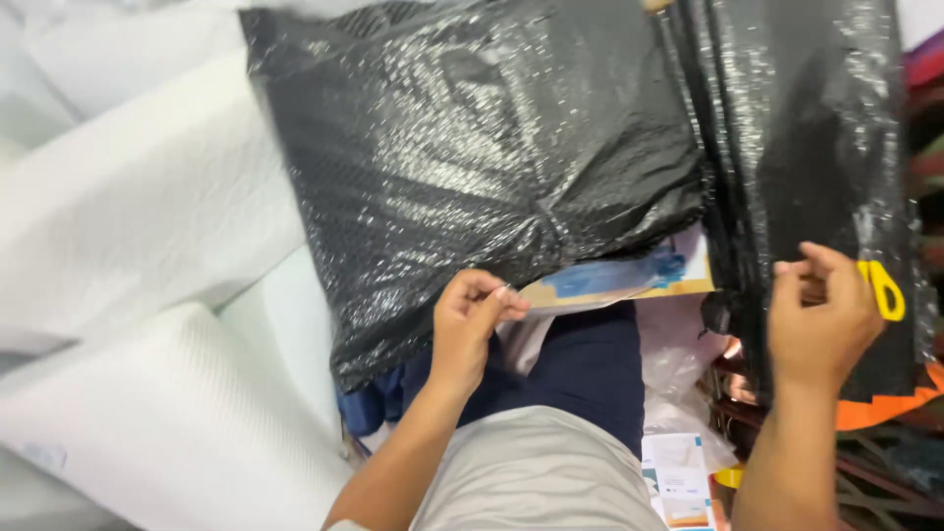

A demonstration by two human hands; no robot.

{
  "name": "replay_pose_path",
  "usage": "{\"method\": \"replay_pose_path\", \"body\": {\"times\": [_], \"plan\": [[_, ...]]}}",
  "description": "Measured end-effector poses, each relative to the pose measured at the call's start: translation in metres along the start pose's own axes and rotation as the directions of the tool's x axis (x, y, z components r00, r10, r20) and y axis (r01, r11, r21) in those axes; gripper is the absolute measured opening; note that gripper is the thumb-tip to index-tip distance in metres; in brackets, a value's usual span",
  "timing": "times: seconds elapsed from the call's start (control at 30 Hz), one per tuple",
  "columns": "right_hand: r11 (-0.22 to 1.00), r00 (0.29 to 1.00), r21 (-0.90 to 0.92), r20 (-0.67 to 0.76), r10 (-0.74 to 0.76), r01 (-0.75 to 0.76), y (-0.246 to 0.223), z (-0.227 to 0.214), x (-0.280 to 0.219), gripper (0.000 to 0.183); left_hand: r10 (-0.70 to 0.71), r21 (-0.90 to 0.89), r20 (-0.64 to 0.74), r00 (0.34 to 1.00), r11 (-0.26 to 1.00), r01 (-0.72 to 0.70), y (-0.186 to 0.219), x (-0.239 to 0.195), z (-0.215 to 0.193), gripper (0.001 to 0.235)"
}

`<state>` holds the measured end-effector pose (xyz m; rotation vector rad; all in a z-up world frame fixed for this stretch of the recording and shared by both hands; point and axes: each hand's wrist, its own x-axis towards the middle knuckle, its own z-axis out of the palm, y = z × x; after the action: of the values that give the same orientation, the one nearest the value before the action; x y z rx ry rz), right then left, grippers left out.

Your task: Cutting tape on bubble-wrapped packages using scissors to unpack them

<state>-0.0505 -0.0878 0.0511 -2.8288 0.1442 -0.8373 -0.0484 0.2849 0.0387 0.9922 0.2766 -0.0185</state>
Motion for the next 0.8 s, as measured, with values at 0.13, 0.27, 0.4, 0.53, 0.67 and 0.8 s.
{"method": "replay_pose_path", "body": {"times": [0.13,0.27,0.4,0.53,0.67,0.8], "plan": [[0.83,0.931,0.444,-0.029,-0.363,0.338,-0.139,-0.004,-0.011,0.031,0.036,-0.147,0.008,0.999,0.989,-0.035,-0.007,-0.006,-0.011,0.015],[0.67,0.842,0.546,-0.134,-0.522,0.503,-0.209,0.021,-0.034,0.026,0.04,-0.158,-0.005,0.999,0.987,-0.041,-0.009,-0.02,-0.029,0.019],[0.507,0.688,0.531,-0.217,-0.693,0.679,-0.246,0.03,-0.037,0.023,0.038,-0.147,-0.018,0.999,0.988,-0.04,-0.016,-0.033,-0.052,0.025],[0.383,0.622,0.581,-0.289,-0.727,0.718,-0.281,0.024,-0.043,0.009,-0.031,-0.148,-0.022,0.999,0.989,0.028,-0.014,-0.052,-0.071,0.027],[0.294,0.576,0.622,-0.315,-0.754,0.725,-0.288,0.032,-0.062,0.015,-0.094,-0.286,-0.055,0.994,0.955,0.074,0.001,-0.07,-0.082,0.027],[0.237,0.618,0.72,-0.323,-0.717,0.652,-0.292,0.04,-0.081,0.016,-0.17,-0.407,-0.037,0.985,0.903,0.141,-0.012,-0.081,-0.103,0.028]]}}
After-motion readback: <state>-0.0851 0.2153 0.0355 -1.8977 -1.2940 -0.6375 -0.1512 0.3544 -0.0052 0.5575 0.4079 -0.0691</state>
